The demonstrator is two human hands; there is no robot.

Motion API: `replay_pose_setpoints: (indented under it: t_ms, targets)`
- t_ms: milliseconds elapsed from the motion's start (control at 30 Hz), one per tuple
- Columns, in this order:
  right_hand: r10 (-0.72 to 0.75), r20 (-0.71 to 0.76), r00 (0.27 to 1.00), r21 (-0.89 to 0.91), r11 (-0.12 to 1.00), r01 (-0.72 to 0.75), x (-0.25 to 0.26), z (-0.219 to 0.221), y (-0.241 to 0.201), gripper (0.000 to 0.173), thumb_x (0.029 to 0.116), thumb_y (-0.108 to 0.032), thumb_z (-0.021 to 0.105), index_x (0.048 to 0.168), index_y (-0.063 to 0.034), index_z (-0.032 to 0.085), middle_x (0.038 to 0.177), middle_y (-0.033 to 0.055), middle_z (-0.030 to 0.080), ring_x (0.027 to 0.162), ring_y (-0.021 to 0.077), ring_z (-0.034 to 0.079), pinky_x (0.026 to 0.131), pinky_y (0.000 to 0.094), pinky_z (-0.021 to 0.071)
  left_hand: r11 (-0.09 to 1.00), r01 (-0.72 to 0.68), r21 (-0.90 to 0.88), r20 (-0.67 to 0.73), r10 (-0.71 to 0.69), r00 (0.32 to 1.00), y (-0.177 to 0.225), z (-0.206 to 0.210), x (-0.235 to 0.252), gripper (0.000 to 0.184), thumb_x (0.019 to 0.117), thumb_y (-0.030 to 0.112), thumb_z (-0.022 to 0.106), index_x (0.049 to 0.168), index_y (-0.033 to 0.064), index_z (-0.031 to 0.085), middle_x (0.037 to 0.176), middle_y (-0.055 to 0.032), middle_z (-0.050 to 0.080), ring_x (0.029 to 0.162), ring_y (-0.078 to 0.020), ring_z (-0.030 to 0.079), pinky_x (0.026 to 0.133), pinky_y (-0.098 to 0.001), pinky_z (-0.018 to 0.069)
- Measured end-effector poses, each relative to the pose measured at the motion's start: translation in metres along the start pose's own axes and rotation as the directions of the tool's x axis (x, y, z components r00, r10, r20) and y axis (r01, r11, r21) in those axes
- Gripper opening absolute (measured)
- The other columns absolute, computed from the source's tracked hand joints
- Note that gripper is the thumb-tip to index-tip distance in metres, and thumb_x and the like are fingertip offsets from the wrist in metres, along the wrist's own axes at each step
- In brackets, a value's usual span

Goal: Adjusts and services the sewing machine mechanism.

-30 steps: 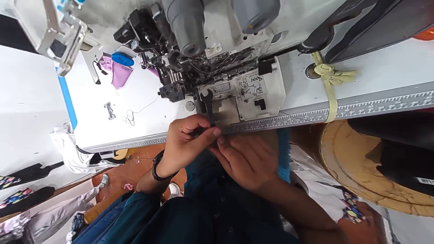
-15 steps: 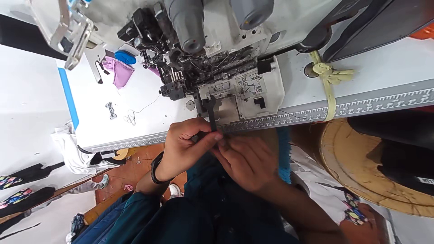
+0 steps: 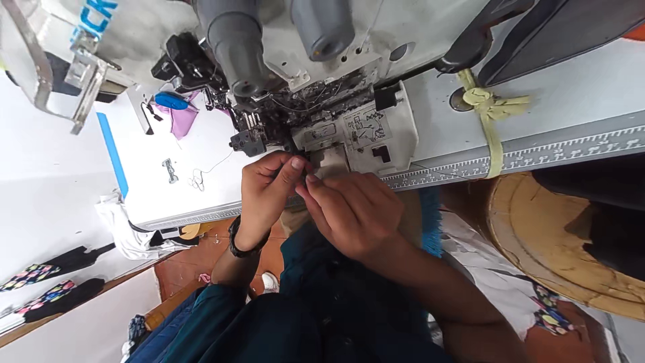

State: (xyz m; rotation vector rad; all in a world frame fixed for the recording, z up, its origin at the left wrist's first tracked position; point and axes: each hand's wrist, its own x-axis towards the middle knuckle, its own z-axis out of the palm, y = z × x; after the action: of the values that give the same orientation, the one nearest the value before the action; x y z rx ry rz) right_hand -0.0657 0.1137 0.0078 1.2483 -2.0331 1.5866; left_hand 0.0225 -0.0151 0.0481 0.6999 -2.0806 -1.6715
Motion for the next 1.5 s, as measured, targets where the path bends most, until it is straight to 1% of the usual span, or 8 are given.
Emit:
replay_pose_setpoints:
  t_ms: [200, 400, 567, 833, 1000, 1167, 1300, 1500]
  targets:
    - [-0.018, -0.009, 1.000, 0.002, 1.000, 0.018, 0.007, 0.003, -0.002, 0.016, 0.0964, -0.016, 0.069, 0.092, -0.0010, 0.076, 0.074, 0.0105, 0.071, 0.066, 0.0214, 0.063, 0.061, 0.0319, 0.0467, 0.995, 0.009, -0.096, -0.052, -0.014, 0.999, 0.002, 0.004, 0.000, 0.022, 0.1046, 0.014, 0.057, 0.093, 0.0073, 0.075, 0.076, 0.0052, 0.071, 0.062, 0.0020, 0.062, 0.057, -0.0153, 0.0525]
    - [-0.029, -0.015, 0.999, 0.012, 1.000, 0.029, 0.015, 0.009, -0.007, 0.018, 0.0969, -0.016, 0.068, 0.088, -0.0010, 0.074, 0.073, 0.0103, 0.071, 0.065, 0.0213, 0.064, 0.061, 0.0315, 0.0480, 0.950, 0.085, -0.301, -0.112, -0.123, 0.986, 0.005, 0.007, 0.002, 0.028, 0.1041, 0.012, 0.056, 0.085, 0.0068, 0.075, 0.073, 0.0010, 0.072, 0.059, 0.0004, 0.063, 0.055, -0.0148, 0.0516]
    - [0.004, 0.018, 1.000, 0.025, 1.000, -0.005, 0.022, 0.006, -0.012, 0.018, 0.0975, -0.015, 0.068, 0.088, -0.0008, 0.074, 0.073, 0.0108, 0.071, 0.066, 0.0217, 0.064, 0.061, 0.0318, 0.0484, 0.912, 0.078, -0.402, -0.095, -0.126, 0.987, 0.006, 0.009, -0.003, 0.026, 0.1044, 0.015, 0.056, 0.090, 0.0075, 0.076, 0.077, 0.0008, 0.073, 0.065, -0.0010, 0.066, 0.061, -0.0165, 0.0547]
    - [-0.021, 0.038, 0.999, 0.024, 0.999, 0.021, 0.016, 0.006, -0.007, 0.017, 0.0974, -0.014, 0.066, 0.090, -0.0008, 0.075, 0.075, 0.0102, 0.071, 0.067, 0.0219, 0.064, 0.062, 0.0320, 0.0478, 0.709, 0.208, -0.674, 0.015, -0.269, 0.963, 0.000, 0.010, -0.003, 0.017, 0.0992, 0.016, 0.064, 0.088, 0.0049, 0.071, 0.073, -0.0009, 0.066, 0.061, -0.0041, 0.062, 0.058, -0.0175, 0.0530]
    - [-0.061, 0.015, 0.998, 0.055, 0.997, 0.060, 0.011, 0.014, -0.002, 0.016, 0.0977, -0.017, 0.068, 0.093, -0.0031, 0.073, 0.076, 0.0095, 0.069, 0.069, 0.0221, 0.062, 0.064, 0.0331, 0.0463, 0.748, 0.174, -0.640, -0.013, -0.237, 0.971, -0.003, 0.010, -0.001, 0.018, 0.0971, 0.014, 0.063, 0.082, 0.0077, 0.069, 0.068, 0.0021, 0.063, 0.060, -0.0026, 0.060, 0.060, -0.0175, 0.0514]
    - [-0.136, -0.054, 0.989, 0.120, 0.983, 0.141, 0.003, 0.027, 0.008, 0.016, 0.0997, -0.016, 0.067, 0.114, -0.0101, 0.070, 0.103, 0.0094, 0.073, 0.093, 0.0212, 0.065, 0.083, 0.0328, 0.0500, 0.746, 0.141, -0.650, 0.001, -0.184, 0.983, -0.009, 0.008, 0.000, 0.018, 0.0989, 0.014, 0.061, 0.085, 0.0090, 0.072, 0.074, 0.0012, 0.069, 0.067, -0.0033, 0.065, 0.067, -0.0196, 0.0555]
    - [-0.253, -0.087, 0.964, 0.099, 0.960, 0.261, 0.002, 0.032, 0.020, 0.015, 0.0995, -0.017, 0.068, 0.112, -0.0093, 0.069, 0.108, 0.0071, 0.075, 0.099, 0.0193, 0.067, 0.089, 0.0332, 0.0499, 0.713, 0.120, -0.691, 0.029, -0.139, 0.990, -0.013, 0.010, 0.003, 0.016, 0.0984, 0.013, 0.062, 0.089, 0.0081, 0.074, 0.078, 0.0008, 0.072, 0.072, -0.0028, 0.068, 0.070, -0.0196, 0.0566]
    - [-0.245, -0.060, 0.968, 0.113, 0.962, 0.250, 0.002, 0.031, 0.021, 0.011, 0.1004, -0.017, 0.067, 0.108, -0.0095, 0.069, 0.109, 0.0059, 0.076, 0.103, 0.0198, 0.067, 0.091, 0.0350, 0.0491, 0.826, 0.099, -0.555, -0.059, -0.158, 0.986, -0.008, 0.017, 0.002, 0.027, 0.1009, 0.012, 0.049, 0.083, 0.0137, 0.069, 0.071, 0.0060, 0.066, 0.068, 0.0000, 0.063, 0.067, -0.0180, 0.0539]
